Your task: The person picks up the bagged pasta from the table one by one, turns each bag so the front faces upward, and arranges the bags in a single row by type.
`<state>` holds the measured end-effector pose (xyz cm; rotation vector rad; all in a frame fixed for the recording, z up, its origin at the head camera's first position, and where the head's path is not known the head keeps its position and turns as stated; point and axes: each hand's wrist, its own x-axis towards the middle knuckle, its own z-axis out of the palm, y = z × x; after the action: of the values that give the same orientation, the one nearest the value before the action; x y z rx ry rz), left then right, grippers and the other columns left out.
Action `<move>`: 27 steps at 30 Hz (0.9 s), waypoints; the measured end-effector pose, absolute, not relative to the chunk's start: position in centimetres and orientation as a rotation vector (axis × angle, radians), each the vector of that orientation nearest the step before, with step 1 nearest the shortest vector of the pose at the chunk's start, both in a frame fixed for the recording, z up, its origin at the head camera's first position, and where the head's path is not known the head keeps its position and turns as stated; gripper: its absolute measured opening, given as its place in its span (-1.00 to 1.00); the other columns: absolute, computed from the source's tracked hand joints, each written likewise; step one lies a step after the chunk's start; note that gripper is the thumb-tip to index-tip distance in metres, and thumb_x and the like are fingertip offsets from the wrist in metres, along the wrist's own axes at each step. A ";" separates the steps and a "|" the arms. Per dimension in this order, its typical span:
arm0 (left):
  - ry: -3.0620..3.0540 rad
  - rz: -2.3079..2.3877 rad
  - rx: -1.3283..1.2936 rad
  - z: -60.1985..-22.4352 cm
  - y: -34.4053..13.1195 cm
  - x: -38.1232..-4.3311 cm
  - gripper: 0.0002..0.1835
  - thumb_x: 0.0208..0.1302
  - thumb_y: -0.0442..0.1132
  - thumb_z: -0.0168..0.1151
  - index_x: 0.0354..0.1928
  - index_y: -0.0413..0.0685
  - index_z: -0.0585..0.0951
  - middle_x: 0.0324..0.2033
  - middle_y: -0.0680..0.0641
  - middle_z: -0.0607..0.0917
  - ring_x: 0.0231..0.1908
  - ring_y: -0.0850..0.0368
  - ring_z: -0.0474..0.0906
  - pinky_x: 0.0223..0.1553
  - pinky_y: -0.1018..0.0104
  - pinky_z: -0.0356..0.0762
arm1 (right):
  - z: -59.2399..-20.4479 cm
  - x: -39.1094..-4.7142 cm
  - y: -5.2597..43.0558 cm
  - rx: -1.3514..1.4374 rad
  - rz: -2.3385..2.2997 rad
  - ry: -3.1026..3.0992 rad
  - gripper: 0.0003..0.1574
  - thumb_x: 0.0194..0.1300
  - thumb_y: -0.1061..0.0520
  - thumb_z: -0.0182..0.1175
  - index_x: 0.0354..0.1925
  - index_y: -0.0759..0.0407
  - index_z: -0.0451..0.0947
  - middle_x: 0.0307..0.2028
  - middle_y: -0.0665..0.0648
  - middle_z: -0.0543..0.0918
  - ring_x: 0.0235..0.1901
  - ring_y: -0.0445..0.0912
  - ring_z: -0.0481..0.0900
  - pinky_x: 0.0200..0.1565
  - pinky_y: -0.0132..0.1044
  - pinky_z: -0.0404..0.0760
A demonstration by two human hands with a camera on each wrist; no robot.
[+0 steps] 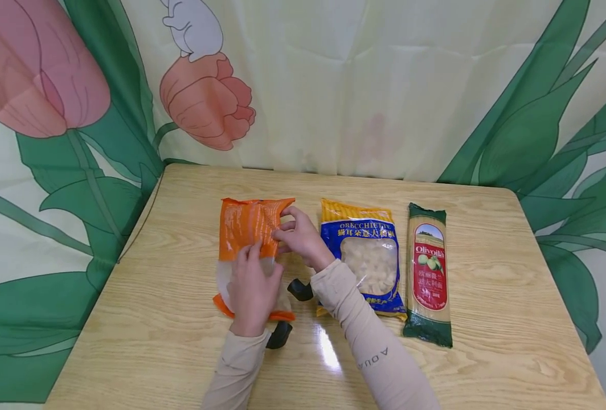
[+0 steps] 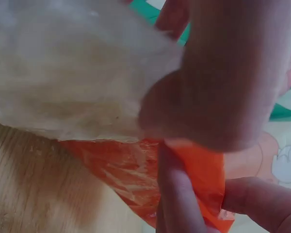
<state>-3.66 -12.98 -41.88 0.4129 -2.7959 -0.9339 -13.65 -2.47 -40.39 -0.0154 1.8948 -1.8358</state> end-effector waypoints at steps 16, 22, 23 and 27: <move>-2.153 -2.123 0.604 -40.7 -19.4 -4.2 -0.50 0.21 -0.49 0.11 0.22 -0.11 0.58 0.08 -0.14 0.61 -0.09 0.09 0.65 -0.44 0.53 0.58 | -40.4 -13.4 -0.8 -0.250 -1.770 1.798 -0.50 0.42 0.25 0.15 0.28 0.33 0.36 0.08 0.43 0.61 0.02 0.23 0.65 0.07 0.14 0.61; -1.924 -2.306 0.634 -40.6 -20.1 -4.0 -0.48 0.20 -0.55 0.06 0.20 -0.10 0.58 -0.06 -0.07 0.67 -0.27 0.19 0.64 -0.57 0.51 0.49 | -41.4 -13.4 0.6 -0.213 -1.730 1.918 -0.38 0.40 0.18 0.21 0.34 0.33 0.31 0.15 0.38 0.57 0.13 0.27 0.57 0.15 0.12 0.57; -1.890 -2.341 0.626 -40.6 -20.2 -3.9 -0.48 0.21 -0.56 0.06 0.21 -0.11 0.57 -0.07 -0.06 0.67 -0.25 0.17 0.64 -0.56 0.51 0.51 | -41.6 -13.5 0.8 -0.197 -1.733 1.925 -0.34 0.39 0.17 0.22 0.36 0.32 0.29 0.16 0.38 0.55 0.14 0.27 0.57 0.15 0.11 0.57; -1.725 -2.518 0.560 -40.2 -20.3 -3.6 -0.47 0.30 -0.57 0.01 0.29 -0.14 0.49 0.00 -0.07 0.66 -0.09 0.11 0.64 -0.38 0.48 0.63 | -42.5 -13.5 1.1 -0.141 -1.747 1.905 -0.22 0.36 0.11 0.28 0.43 0.21 0.22 0.21 0.37 0.51 0.12 0.23 0.59 0.13 0.09 0.59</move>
<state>-3.63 -20.32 -40.22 0.5603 -1.7245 -2.5179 -13.49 1.10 -42.50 -0.1411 1.9050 -1.7473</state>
